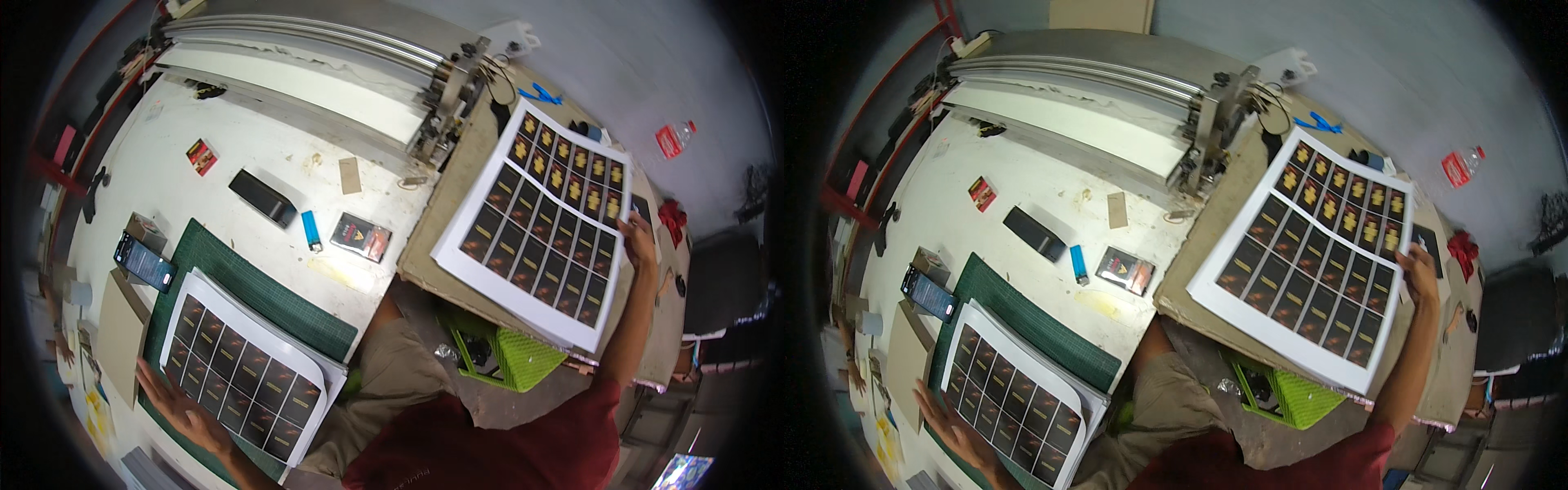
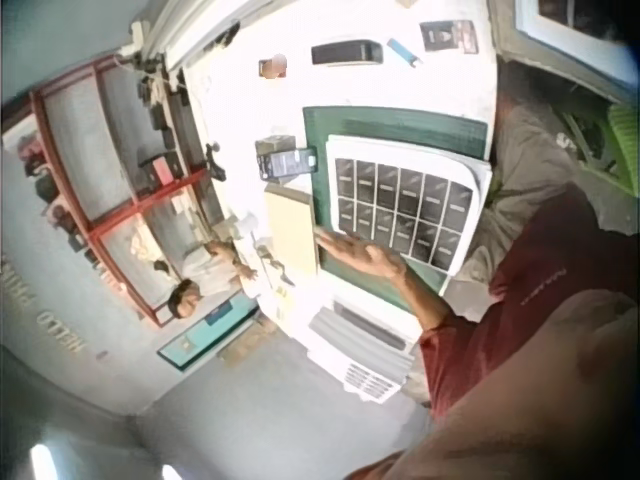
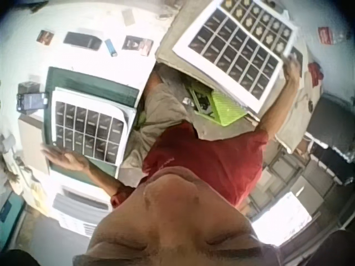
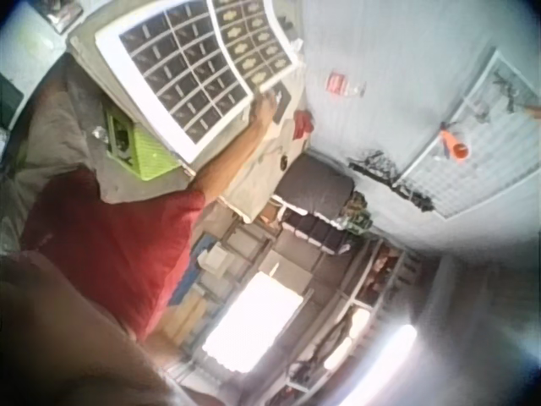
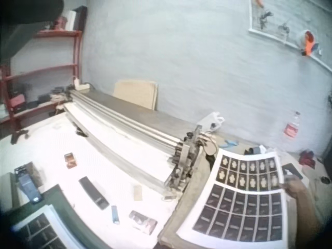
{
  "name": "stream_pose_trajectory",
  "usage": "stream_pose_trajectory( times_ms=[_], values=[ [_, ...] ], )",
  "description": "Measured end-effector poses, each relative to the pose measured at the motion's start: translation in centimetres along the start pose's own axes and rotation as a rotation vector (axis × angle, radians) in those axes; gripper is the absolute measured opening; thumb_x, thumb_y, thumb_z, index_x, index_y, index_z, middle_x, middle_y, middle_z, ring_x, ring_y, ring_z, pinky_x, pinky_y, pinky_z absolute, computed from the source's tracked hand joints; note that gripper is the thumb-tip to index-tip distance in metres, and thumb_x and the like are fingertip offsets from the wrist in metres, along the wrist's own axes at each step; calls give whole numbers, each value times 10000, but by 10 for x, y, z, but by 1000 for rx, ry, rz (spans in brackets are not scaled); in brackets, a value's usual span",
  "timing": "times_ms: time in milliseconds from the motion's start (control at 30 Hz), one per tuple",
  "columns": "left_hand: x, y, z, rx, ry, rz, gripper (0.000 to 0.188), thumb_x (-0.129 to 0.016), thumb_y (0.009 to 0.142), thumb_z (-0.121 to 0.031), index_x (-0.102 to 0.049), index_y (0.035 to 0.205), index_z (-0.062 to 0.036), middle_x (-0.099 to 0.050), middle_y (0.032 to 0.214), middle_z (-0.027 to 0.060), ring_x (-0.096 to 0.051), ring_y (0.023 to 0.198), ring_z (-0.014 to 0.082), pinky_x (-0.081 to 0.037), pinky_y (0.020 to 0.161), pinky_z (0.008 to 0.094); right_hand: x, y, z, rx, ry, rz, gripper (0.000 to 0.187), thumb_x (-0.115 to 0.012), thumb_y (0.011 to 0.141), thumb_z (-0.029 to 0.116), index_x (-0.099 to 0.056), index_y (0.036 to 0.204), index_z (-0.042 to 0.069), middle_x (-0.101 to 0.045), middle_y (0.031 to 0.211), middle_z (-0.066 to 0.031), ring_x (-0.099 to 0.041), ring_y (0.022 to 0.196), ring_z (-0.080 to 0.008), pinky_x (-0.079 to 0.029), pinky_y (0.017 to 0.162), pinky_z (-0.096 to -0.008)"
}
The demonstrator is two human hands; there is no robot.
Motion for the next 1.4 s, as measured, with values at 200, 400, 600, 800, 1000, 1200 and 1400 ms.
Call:
stream_pose_trajectory(
  times_ms=[200,400,600,800,1000,1200,1400],
  values=[
    [-64,49,-28,-77,-155,50,1152,-710,766,-678,-204,1608,-78,-293,1608,278,-281,1507,394,-232,1205,552,60,-12,78,587,-119,-199,152,-612,996,60,-584,1145,77,-664,980,-2,-559,820,-22,-421,707,-202],
    [-154,98,-55,-258,-221,404,1026,-747,769,-404,-240,1594,-64,-339,1595,248,-332,1484,387,-287,1190,509,1,53,190,563,64,-336,244,-569,1050,192,-524,1264,84,-664,1115,-81,-651,1014,-151,-531,854,-303],
    [-270,149,-72,-164,-347,612,716,-747,877,-213,-422,1486,-21,-473,1496,172,-469,1382,286,-418,1090,432,-124,215,281,606,452,-123,245,-604,1034,184,-543,1160,-17,-638,1027,-100,-660,932,-216,-570,798,-345],
    [-375,183,-77,146,-554,636,498,-745,916,-258,-602,1282,48,-662,1216,124,-604,1090,182,-512,880,307,-253,318,320,621,504,-316,292,-796,897,153,-598,1020,-23,-648,886,-81,-608,700,-151,-507,633,-290],
    [-441,212,-74,454,-638,740,495,-744,917,-344,-638,1213,38,-676,1060,79,-564,800,93,-448,663,245,-326,382,296,607,326,-278,305,-812,881,172,-604,990,-23,-637,764,-67,-558,586,-120,-447,520,-273],
    [-441,217,-72,722,-803,543,487,-769,890,-411,-662,1144,-8,-657,983,29,-497,729,77,-390,624,247,-422,303,305,406,-160,352,379,-755,924,373,-632,835,26,-583,675,-26,-457,482,-112,-350,461,-268],
    [-376,194,-46,713,-868,332,426,-820,851,-312,-635,1093,-15,-673,914,46,-579,770,102,-447,661,248,-409,217,322,733,-858,-15,499,-765,892,442,-690,808,-44,-654,611,-127,-603,542,-194,-471,528,-356]
  ],
)
Point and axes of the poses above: each hand's wrist, its own y-axis towards the middle knuckle, its own x-axis out of the back of the hand, z = x × y, the point moved 3 cm from there along y, towards the middle knuckle
